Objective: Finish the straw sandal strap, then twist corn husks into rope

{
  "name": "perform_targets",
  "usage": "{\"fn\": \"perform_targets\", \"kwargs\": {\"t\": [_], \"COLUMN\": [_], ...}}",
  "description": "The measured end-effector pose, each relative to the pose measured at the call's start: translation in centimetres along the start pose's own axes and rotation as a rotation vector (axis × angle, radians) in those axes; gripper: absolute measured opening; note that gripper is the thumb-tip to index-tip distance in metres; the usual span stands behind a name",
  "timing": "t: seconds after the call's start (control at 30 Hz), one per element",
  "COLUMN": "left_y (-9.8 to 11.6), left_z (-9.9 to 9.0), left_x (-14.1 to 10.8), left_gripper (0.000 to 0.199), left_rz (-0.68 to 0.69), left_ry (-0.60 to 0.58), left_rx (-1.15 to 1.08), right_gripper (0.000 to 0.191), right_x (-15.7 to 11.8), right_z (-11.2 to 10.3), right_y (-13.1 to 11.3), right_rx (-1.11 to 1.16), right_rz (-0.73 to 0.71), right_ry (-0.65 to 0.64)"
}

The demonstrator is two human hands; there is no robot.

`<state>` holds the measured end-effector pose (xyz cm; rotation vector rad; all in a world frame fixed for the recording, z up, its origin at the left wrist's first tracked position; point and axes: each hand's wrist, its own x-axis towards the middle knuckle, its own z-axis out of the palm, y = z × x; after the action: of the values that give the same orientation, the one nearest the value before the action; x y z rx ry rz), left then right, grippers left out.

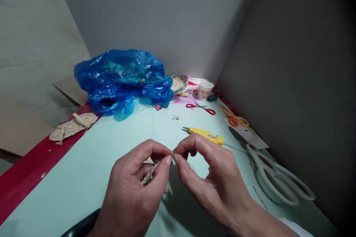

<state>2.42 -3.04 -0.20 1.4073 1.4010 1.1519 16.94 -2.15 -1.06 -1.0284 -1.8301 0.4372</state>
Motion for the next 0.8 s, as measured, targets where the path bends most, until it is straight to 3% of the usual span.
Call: {"fn": "perform_targets", "kwargs": {"t": [0.37, 0.57, 0.7, 0.8], "left_y": [-1.3, -1.5, -1.4, -0.8], "left_z": [-0.5, -0.4, -0.6, -1.1], "left_x": [1.0, 0.9, 0.8, 1.2], "left_gripper": [0.012, 0.014, 0.015, 0.013], "left_rz": [0.474, 0.719, 0.732, 0.515], "left_ry": [0.079, 0.054, 0.006, -0.116], "left_rx": [0.299, 0.474, 0.514, 0.373], "right_gripper": [0.003, 0.012, 0.010, 0.008], "right_x": [0.4, 0.4, 0.3, 0.5], "right_z": [-0.5, -0.6, -0.5, -0.6], "right_y": [0.5, 0.7, 0.9, 1.1], "right_rx": [0.215, 0.235, 0.232, 0.279], "right_rz": [0.117, 0.192, 0.207, 0.240], "right_ry": [-0.130, -0.180, -0.163, -0.128]}}
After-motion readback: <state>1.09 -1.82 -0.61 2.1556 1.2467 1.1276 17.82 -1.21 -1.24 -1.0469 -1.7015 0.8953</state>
